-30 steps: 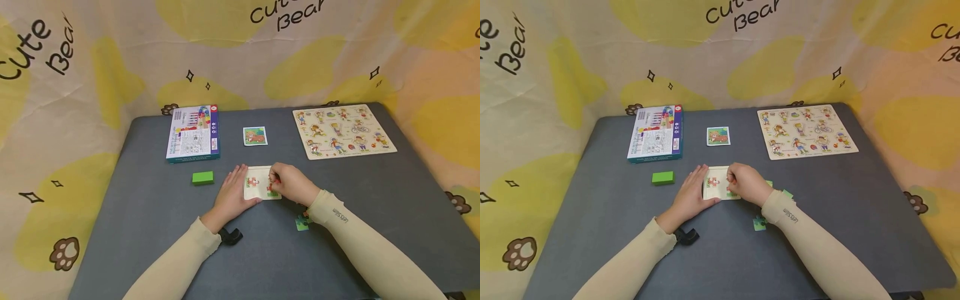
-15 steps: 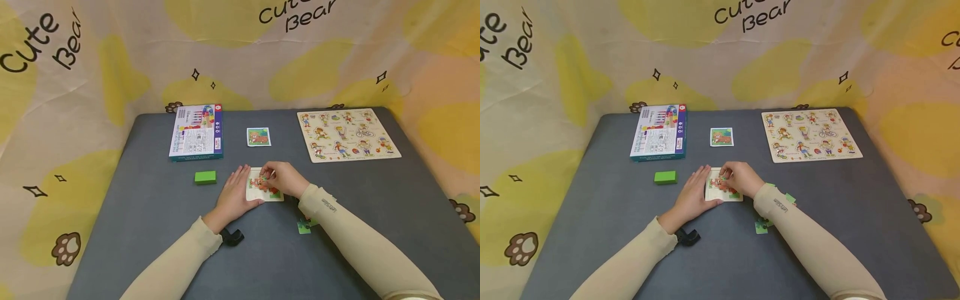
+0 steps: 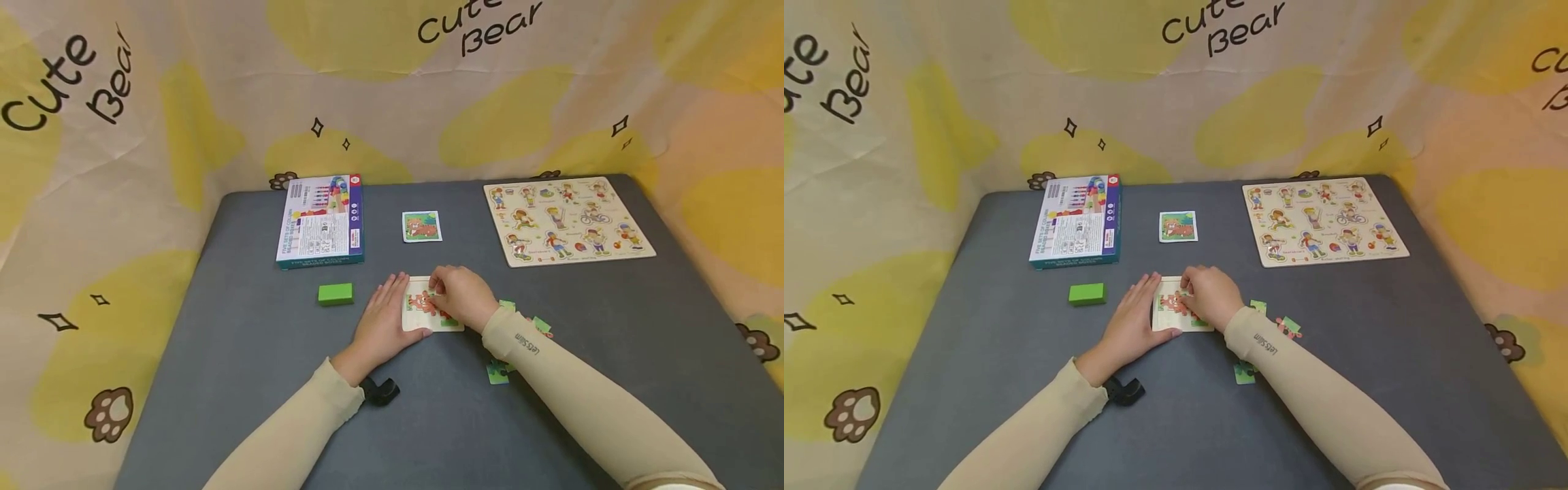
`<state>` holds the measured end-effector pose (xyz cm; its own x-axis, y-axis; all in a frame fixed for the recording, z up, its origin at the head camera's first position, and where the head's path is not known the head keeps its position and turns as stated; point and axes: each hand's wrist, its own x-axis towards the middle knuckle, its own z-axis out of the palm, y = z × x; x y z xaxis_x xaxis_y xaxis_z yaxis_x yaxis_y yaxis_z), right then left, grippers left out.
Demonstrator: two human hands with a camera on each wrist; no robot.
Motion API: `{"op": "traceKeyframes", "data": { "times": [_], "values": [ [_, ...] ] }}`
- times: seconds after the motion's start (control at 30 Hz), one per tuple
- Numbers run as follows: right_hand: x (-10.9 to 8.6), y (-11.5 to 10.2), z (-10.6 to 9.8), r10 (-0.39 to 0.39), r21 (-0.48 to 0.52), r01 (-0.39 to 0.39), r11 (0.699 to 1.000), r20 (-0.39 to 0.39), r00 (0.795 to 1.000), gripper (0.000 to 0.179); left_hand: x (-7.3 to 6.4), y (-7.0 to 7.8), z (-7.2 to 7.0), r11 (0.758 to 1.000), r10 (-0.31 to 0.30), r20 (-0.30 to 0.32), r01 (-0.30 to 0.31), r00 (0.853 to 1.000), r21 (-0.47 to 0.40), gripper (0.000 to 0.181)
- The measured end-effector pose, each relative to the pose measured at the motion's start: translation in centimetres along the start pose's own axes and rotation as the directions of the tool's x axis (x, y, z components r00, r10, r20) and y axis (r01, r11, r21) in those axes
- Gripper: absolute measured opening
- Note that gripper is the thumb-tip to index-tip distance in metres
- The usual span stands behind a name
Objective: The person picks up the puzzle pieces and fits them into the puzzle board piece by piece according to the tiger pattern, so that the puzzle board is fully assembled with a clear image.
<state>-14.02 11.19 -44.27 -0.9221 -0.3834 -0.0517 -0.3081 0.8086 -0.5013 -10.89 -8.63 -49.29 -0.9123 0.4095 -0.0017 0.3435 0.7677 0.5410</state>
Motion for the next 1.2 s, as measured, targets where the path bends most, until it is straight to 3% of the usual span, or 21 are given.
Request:
{"op": "traceKeyframes", "data": {
  "times": [0.13, 0.33, 0.53, 0.67, 0.93, 1.2],
  "values": [
    [-0.4, 0.1, 0.1, -0.123, -0.027, 0.123, 0.992, -0.006, 0.992, 0.012, -0.2, 0.0, 0.0, 1.000, 0.013, -0.005, -0.013, 1.000, -0.014, 0.098],
    [-0.4, 0.2, 0.2, -0.095, -0.020, 0.094, 0.995, -0.035, 0.995, 0.013, -0.3, 0.1, -0.3, 0.999, 0.032, -0.015, -0.032, 0.999, -0.012, 0.076],
    [-0.4, 0.1, 0.4, -0.100, -0.052, 0.098, 0.994, -0.045, 0.994, 0.014, -0.2, 0.2, -0.4, 1.000, 0.025, -0.004, -0.025, 1.000, -0.007, 0.076],
    [-0.6, 0.3, 0.3, -0.147, -0.058, 0.144, 0.988, -0.057, 0.987, 0.011, -0.2, 0.3, -0.3, 1.000, 0.020, 0.003, -0.020, 1.000, 0.008, 0.074],
    [-1.2, 0.8, 0.0, -0.268, -0.096, 0.264, 0.960, -0.042, 0.962, 0.015, 0.1, 0.5, -0.2, 0.999, -0.006, -0.047, 0.004, 0.999, -0.033, 0.033],
    [-1.4, 1.1, 0.2, -0.319, -0.121, 0.314, 0.942, -0.020, 0.948, 0.020, 0.2, 0.4, 0.1, 0.999, -0.026, -0.083, 0.023, 0.996, -0.035, 0.027]
  ]
}}
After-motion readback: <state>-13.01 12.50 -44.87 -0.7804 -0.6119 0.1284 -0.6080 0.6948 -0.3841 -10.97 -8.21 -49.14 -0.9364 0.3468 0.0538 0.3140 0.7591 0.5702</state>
